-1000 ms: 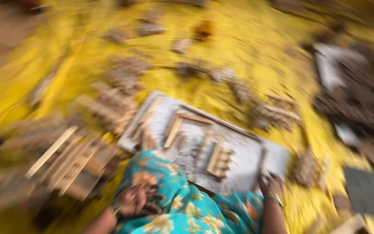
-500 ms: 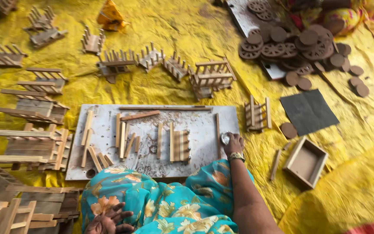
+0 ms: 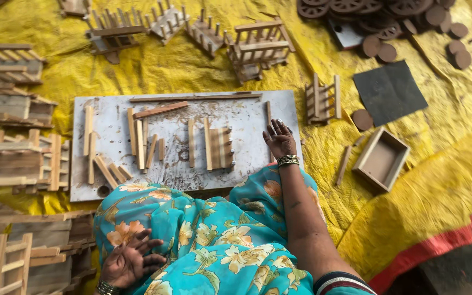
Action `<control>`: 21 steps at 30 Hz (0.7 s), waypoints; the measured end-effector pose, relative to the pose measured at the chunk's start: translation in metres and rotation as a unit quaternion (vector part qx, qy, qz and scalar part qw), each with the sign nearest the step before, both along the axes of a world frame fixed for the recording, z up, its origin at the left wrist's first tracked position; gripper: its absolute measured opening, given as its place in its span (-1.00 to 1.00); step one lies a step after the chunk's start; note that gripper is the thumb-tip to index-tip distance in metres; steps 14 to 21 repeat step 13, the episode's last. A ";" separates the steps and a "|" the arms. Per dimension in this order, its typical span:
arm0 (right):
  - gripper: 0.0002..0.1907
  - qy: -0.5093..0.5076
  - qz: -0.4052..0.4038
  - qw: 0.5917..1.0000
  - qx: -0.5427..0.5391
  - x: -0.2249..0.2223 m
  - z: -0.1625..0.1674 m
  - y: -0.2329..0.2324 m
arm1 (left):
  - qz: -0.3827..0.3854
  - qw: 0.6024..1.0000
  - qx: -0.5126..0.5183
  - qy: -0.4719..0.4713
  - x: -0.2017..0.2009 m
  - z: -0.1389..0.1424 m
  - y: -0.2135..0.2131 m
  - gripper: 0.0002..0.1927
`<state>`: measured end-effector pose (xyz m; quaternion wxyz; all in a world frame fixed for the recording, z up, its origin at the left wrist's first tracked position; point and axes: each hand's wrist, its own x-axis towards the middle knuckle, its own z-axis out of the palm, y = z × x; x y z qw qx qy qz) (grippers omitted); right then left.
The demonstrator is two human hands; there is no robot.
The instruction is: The person sits on the ground with a board across their lap, assembling small wooden furniture pieces. They pick up wooden sticks and parts, apply glue from a small metal bowl to the joints, and press the pieces into a partially built wooden frame, adding parts one at a time.
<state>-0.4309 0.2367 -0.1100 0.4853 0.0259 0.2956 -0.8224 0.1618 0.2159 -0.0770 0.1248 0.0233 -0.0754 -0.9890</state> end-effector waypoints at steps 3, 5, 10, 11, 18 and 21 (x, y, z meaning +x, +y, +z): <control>-0.37 0.035 0.027 0.999 0.021 0.005 -0.005 -0.019 | 0.013 1.000 0.000 0.008 -0.003 0.004 0.006 -0.24; -0.33 0.135 0.045 0.989 0.040 0.013 -0.014 -0.035 | 0.015 1.000 -0.002 0.018 -0.003 0.003 0.009 -0.23; -0.26 0.416 0.069 0.899 0.121 0.048 -0.039 -0.041 | 0.011 1.000 0.017 -0.017 0.003 0.008 0.008 -0.26; -0.22 0.487 0.081 0.854 0.161 0.052 -0.040 -0.043 | 0.011 1.000 0.017 -0.015 0.004 0.008 0.009 -0.26; -0.12 0.634 0.093 0.734 0.225 0.056 -0.039 -0.046 | 0.015 1.000 0.022 -0.012 0.004 0.006 0.010 -0.27; -0.12 0.634 0.093 0.734 0.225 0.056 -0.039 -0.046 | 0.015 1.000 0.022 -0.012 0.004 0.006 0.010 -0.27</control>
